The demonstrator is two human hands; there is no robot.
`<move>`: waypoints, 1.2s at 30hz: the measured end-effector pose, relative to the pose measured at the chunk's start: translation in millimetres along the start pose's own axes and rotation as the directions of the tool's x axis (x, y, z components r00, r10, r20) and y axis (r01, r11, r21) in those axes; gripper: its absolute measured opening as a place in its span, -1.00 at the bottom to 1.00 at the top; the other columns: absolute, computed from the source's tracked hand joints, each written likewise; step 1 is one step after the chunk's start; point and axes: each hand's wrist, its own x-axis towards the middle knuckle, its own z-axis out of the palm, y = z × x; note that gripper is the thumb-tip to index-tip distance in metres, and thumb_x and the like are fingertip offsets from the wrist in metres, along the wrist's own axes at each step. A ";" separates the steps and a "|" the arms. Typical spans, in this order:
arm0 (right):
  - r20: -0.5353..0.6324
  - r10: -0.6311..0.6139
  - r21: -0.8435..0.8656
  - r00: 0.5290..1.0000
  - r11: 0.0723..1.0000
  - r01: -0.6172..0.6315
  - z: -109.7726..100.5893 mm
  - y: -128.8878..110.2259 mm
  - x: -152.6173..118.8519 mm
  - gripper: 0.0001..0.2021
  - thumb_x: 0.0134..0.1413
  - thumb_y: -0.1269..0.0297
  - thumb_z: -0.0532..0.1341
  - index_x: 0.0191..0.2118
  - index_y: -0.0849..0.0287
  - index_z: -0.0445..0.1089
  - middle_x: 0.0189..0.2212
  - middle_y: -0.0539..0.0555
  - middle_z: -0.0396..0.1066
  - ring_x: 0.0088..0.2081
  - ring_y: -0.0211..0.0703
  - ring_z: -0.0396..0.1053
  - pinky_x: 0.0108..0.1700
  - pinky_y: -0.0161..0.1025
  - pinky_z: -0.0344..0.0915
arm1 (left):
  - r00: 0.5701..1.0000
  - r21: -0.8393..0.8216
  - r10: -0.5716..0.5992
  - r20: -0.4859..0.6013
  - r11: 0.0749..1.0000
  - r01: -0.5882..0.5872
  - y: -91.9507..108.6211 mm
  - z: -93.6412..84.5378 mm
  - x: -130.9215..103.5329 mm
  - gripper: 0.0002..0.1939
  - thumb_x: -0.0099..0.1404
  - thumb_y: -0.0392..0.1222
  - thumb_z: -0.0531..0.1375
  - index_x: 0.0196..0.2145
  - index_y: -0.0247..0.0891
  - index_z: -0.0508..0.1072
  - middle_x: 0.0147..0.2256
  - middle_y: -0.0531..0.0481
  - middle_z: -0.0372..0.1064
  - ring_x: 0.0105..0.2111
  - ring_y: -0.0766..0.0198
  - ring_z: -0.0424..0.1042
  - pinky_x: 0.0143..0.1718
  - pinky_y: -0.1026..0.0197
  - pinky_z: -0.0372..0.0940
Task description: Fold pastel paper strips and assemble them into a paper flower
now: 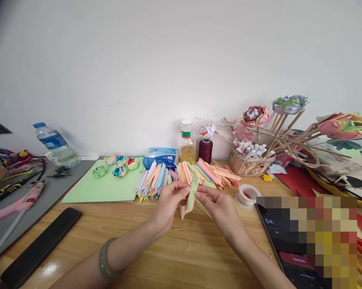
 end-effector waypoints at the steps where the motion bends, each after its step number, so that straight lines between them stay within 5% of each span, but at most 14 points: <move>1: 0.008 -0.011 -0.035 1.000 0.999 0.012 0.4 -0.4 -0.1 -0.66 -0.17 -0.01 0.22 -0.31 0.13 0.47 -0.49 0.01 0.46 -0.35 -0.07 0.36 -0.32 -0.23 0.26 | 1.000 0.031 0.010 -0.016 0.999 -0.010 -0.2 -0.4 0.4 -0.83 -0.03 -0.19 0.25 -0.52 -0.36 0.37 -0.58 0.07 0.29 -0.60 0.46 0.25 -0.58 0.39 0.16; 7: 0.029 -0.082 -0.042 0.996 0.996 0.083 4.2 0.5 -2.2 -0.65 -0.04 0.00 0.15 -0.20 0.10 0.46 -0.26 0.08 0.49 -0.12 0.06 0.34 -0.04 -0.06 0.20 | 0.997 0.107 0.046 -0.059 0.993 -0.040 -2.4 -1.4 1.3 -0.85 0.02 -0.18 0.19 -0.49 -0.33 0.34 -0.49 0.02 0.31 -0.54 0.42 0.25 -0.59 0.39 0.12; 15: 0.000 -0.083 -0.032 0.997 0.996 0.083 7.4 -3.9 -4.9 -0.67 -0.10 0.00 0.19 -0.30 0.10 0.50 -0.37 0.10 0.50 -0.16 0.08 0.35 -0.15 -0.07 0.27 | 0.995 0.055 0.008 -0.096 0.998 -0.003 -8.0 -3.4 2.5 -0.80 0.03 -0.13 0.19 -0.50 -0.30 0.27 -0.55 0.07 0.25 -0.61 0.44 0.22 -0.63 0.37 0.12; 20: -0.008 0.000 0.049 1.000 0.999 0.000 6.9 2.3 -3.3 -0.72 -0.15 0.10 0.23 -0.31 0.13 0.51 -0.64 0.01 0.39 -0.48 -0.13 0.32 -0.47 -0.26 0.23 | 0.993 0.001 0.017 -0.113 1.000 -0.017 -9.2 -3.1 2.3 -0.79 0.01 -0.12 0.21 -0.51 -0.30 0.28 -0.52 0.05 0.30 -0.57 0.41 0.28 -0.56 0.33 0.22; 25: 0.008 0.115 0.173 0.993 0.978 -0.115 2.1 9.6 3.0 -0.70 -0.26 0.12 0.27 -0.35 0.19 0.53 -0.83 -0.14 0.03 -0.72 -0.40 -0.09 -0.66 -0.37 -0.12 | 0.995 -0.033 0.034 -0.091 0.999 -0.037 -1.6 -0.9 1.6 -0.77 -0.05 -0.11 0.25 -0.55 -0.32 0.32 -0.54 0.05 0.31 -0.57 0.40 0.28 -0.56 0.34 0.18; 32: 0.219 -0.126 -0.023 0.967 0.991 0.134 -21.9 -2.0 7.2 -0.84 -0.18 0.13 0.26 -0.51 0.09 0.51 -0.61 -0.01 0.38 -0.47 -0.16 0.27 -0.36 -0.25 0.21 | 0.974 0.106 -0.044 0.224 0.994 0.021 20.8 -13.9 12.3 -0.74 -0.22 -0.16 0.36 -0.61 -0.37 0.41 -0.59 0.03 0.35 -0.57 0.42 0.27 -0.47 0.32 0.16; 36: 0.269 -0.292 -0.278 0.918 0.889 0.364 -31.3 -3.0 5.2 -0.85 -0.08 0.21 0.20 -0.47 0.06 0.52 -0.60 0.00 0.43 -0.51 -0.14 0.32 -0.38 -0.23 0.22 | 0.941 0.176 -0.089 0.327 0.984 0.032 22.7 -20.3 18.8 -0.75 -0.23 -0.19 0.37 -0.59 -0.37 0.43 -0.53 -0.02 0.41 -0.50 0.37 0.34 -0.40 0.29 0.20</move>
